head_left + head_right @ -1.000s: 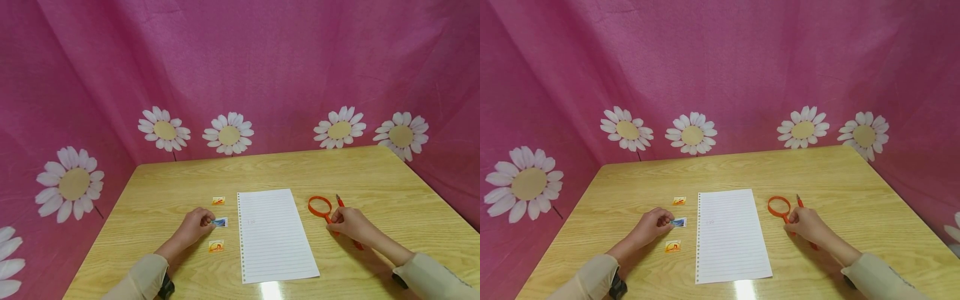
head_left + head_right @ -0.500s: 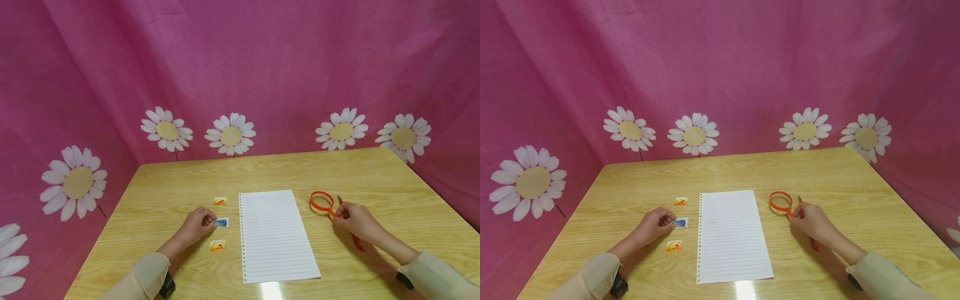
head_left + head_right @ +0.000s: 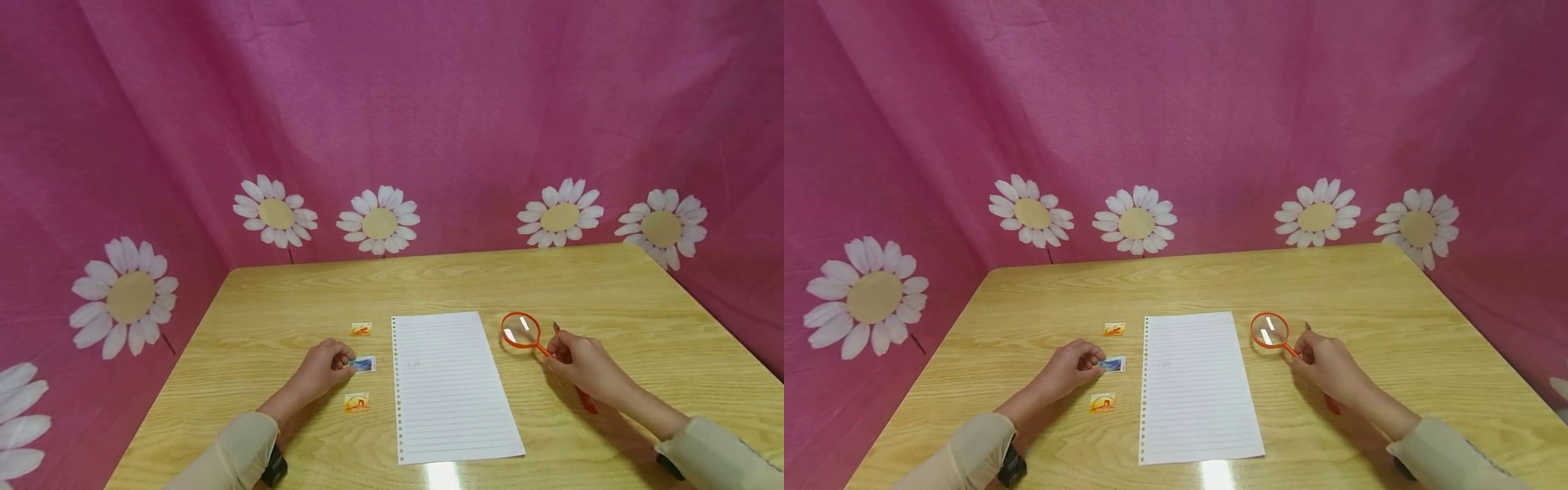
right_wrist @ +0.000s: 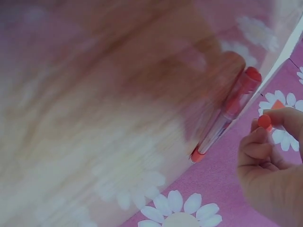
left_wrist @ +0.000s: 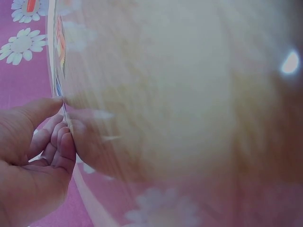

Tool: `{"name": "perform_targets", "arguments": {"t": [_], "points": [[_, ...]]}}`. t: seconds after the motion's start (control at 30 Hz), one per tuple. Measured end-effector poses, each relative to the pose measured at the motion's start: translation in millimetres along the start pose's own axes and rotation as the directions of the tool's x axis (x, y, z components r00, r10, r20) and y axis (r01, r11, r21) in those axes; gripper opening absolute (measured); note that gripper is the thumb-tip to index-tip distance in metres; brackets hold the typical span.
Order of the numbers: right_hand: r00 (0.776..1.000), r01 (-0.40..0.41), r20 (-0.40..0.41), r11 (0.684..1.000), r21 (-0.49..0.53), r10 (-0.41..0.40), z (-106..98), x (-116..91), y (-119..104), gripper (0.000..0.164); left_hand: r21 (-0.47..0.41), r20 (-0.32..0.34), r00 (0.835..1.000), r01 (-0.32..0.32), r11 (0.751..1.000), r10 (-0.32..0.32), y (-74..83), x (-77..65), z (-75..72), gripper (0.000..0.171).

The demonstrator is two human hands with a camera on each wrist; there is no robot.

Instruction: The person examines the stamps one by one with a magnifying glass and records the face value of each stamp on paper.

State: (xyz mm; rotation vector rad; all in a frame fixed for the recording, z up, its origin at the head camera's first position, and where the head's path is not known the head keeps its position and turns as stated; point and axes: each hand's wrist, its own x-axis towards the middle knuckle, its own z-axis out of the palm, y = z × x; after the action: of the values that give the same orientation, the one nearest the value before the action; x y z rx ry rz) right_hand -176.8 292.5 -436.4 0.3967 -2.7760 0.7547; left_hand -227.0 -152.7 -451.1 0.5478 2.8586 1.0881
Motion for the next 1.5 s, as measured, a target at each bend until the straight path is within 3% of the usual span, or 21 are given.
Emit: {"name": "perform_targets", "arguments": {"t": [0.27, 0.6, 0.97, 1.5], "points": [[0.983, 0.154, -0.097, 0.987, -0.036, -0.157, 3, 0, 4, 0.023, -0.007, -0.005, 1.0, 0.01, 1.0, -0.01, 0.3, 0.3, 0.3, 0.011], [0.951, 0.267, -0.141, 0.961, -0.077, -0.275, 6, 1, 7, 0.029, -0.002, -0.006, 1.0, 0.019, 1.0, -0.019, 0.8, 0.5, 1.0, 0.011], [0.93, 0.34, -0.128, 0.938, -0.065, -0.346, 10, 8, 1, 0.03, -0.005, -0.009, 1.0, -0.02, 1.0, 0.019, -0.3, -0.4, 0.1, 0.011], [0.906, 0.412, -0.096, 0.911, -0.023, -0.412, 21, 21, -16, 0.03, -0.009, 0.0, 1.0, 0.024, 1.0, -0.024, 2.3, 0.2, -0.2, 0.011]]}}
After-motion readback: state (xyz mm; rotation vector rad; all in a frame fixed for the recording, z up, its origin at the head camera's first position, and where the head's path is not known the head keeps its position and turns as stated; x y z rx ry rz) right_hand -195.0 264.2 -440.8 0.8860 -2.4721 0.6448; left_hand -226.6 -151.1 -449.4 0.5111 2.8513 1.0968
